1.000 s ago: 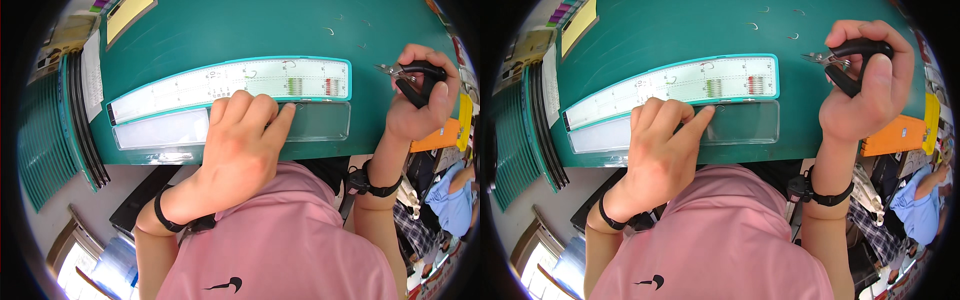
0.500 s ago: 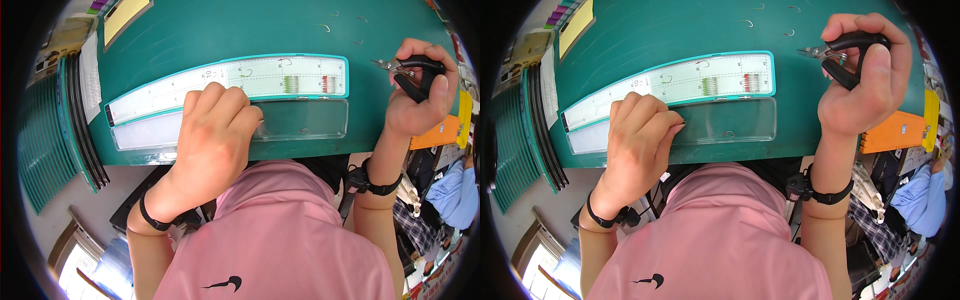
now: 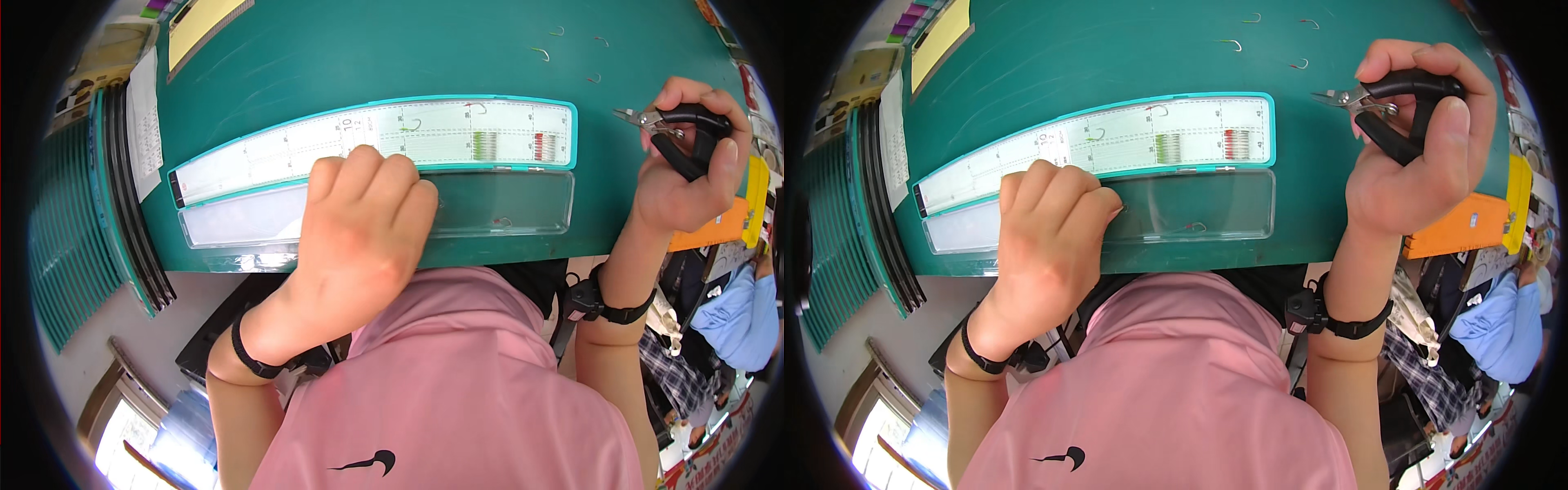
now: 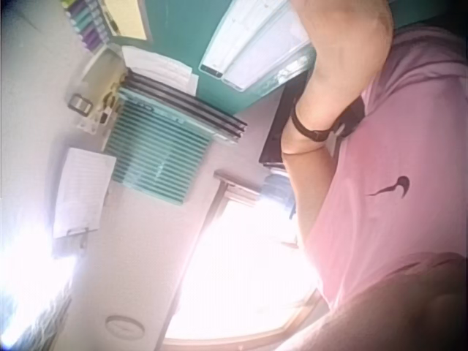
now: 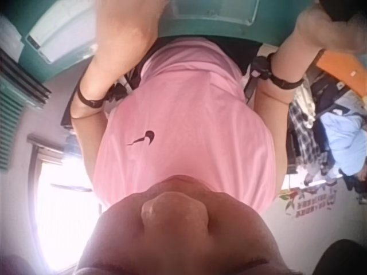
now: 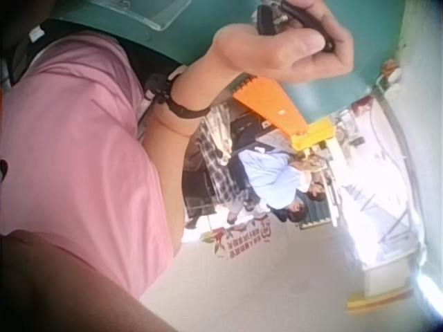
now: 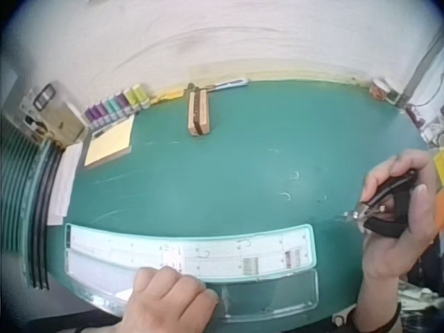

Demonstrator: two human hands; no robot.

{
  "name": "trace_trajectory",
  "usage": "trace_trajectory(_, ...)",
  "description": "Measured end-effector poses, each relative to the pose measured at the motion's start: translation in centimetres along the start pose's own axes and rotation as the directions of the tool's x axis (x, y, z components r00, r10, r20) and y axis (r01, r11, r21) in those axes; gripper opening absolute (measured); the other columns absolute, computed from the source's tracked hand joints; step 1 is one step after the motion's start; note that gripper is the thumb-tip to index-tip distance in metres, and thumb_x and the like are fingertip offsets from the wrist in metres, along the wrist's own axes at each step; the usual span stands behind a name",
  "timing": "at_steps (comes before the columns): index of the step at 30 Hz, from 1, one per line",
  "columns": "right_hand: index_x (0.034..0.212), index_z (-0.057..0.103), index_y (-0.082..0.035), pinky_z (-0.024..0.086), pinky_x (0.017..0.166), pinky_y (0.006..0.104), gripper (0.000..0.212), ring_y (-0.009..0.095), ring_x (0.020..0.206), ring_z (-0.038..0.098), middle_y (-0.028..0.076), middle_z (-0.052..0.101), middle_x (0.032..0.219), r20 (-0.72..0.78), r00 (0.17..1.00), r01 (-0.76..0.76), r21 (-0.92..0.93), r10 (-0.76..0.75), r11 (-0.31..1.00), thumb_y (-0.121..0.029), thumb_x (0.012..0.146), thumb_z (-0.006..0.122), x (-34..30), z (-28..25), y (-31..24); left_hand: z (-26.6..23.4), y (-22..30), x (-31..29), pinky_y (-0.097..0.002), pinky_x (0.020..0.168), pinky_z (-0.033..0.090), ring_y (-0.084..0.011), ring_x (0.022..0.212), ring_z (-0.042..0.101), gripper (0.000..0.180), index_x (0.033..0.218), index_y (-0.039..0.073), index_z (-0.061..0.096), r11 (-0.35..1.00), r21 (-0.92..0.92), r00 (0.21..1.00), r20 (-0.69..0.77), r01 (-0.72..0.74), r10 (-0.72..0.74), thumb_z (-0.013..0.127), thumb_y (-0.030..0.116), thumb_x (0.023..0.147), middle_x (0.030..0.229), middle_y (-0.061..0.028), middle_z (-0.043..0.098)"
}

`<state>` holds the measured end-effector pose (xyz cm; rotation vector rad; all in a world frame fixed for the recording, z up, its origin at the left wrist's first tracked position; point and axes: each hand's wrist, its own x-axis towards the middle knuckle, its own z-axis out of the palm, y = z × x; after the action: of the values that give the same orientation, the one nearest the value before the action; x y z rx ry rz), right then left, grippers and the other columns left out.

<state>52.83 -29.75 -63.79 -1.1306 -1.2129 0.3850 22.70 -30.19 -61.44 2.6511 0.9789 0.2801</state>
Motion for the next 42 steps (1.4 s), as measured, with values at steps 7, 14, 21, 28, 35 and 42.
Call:
trace_trajectory(7, 0.125, 0.053, 0.007, 0.043, 0.047, 0.0291, 0.056, 0.020, 0.058, 0.052, 0.028, 0.060, 0.093, -0.039, 0.973, -0.218, 0.161, 0.227, 0.962, -0.040, 0.102, 0.033, 0.9, -0.8, -3.7, 0.5, -0.7, 0.7, -0.0369, 0.073, 0.038, -0.0266, 0.083, 0.053, 0.022, 0.092, 0.002, 0.062, 1.000, -0.012, 0.978, -0.207, -0.026, 0.023, 0.065, 0.001, 0.071, 0.091, -0.0092, 0.057)
trace_trajectory(14, 0.133, 0.042, 0.013, 0.049, 0.056, 0.0308, 0.063, 0.022, 0.067, 0.057, 0.032, 0.058, 0.105, 0.286, 0.920, -0.385, 0.521, 0.270, 0.762, -0.043, 0.106, 0.029, 2.2, 1.4, -4.4, 0.3, -1.1, 2.9, -0.0350, 0.074, 0.050, -0.0268, 0.080, 0.064, 0.027, 0.100, -0.001, 0.061, 0.909, -0.404, 0.918, -0.389, -0.098, -0.074, 0.066, -0.019, 0.081, 0.091, -0.0130, 0.069)
trace_trajectory(21, 0.120, 0.042, 0.002, 0.051, 0.060, 0.0278, 0.054, 0.020, 0.070, 0.058, 0.025, 0.055, 0.103, 0.304, 0.890, -0.425, 0.278, 0.341, 0.861, -0.048, 0.101, 0.047, -2.4, 4.0, -3.7, 1.2, -1.9, 4.2, -0.0351, 0.073, 0.050, -0.0256, 0.074, 0.065, 0.038, 0.109, -0.002, 0.062, 0.914, -0.356, 0.900, -0.436, -0.196, 0.023, 0.074, -0.018, 0.077, 0.089, -0.0125, 0.070)
trace_trajectory(28, 0.114, 0.043, 0.000, 0.046, 0.075, 0.0301, 0.041, 0.020, 0.082, 0.054, 0.025, 0.058, 0.101, 0.337, 0.884, -0.374, 0.097, 0.323, 0.922, -0.039, 0.101, 0.048, -1.8, 5.7, -4.6, 1.9, -2.0, 4.6, -0.0356, 0.072, 0.050, -0.0244, 0.073, 0.066, 0.042, 0.113, -0.003, 0.064, 0.923, -0.338, 0.898, -0.439, -0.184, 0.018, 0.077, -0.016, 0.075, 0.087, -0.0117, 0.071)
trace_trajectory(35, 0.114, 0.043, 0.000, 0.046, 0.075, 0.0294, 0.042, 0.021, 0.081, 0.054, 0.025, 0.057, 0.101, 0.315, 0.888, -0.386, 0.118, 0.334, 0.915, -0.040, 0.102, 0.045, -1.9, 5.4, -4.0, 2.1, -2.3, 4.9, -0.0357, 0.069, 0.050, -0.0244, 0.073, 0.066, 0.044, 0.115, -0.005, 0.064, 0.937, -0.274, 0.885, -0.461, -0.215, 0.069, 0.078, -0.016, 0.075, 0.087, -0.0118, 0.071)
trace_trajectory(42, 0.111, 0.042, -0.002, 0.046, 0.076, 0.0314, 0.038, 0.021, 0.079, 0.053, 0.025, 0.058, 0.097, 0.349, 0.883, -0.371, 0.113, 0.313, 0.922, -0.040, 0.103, 0.042, -1.8, 5.9, -4.0, 2.0, -2.3, 4.5, -0.0354, 0.068, 0.050, -0.0247, 0.074, 0.066, 0.042, 0.114, -0.006, 0.064, 0.946, -0.246, 0.884, -0.461, -0.213, 0.079, 0.077, -0.015, 0.076, 0.087, -0.0120, 0.071)
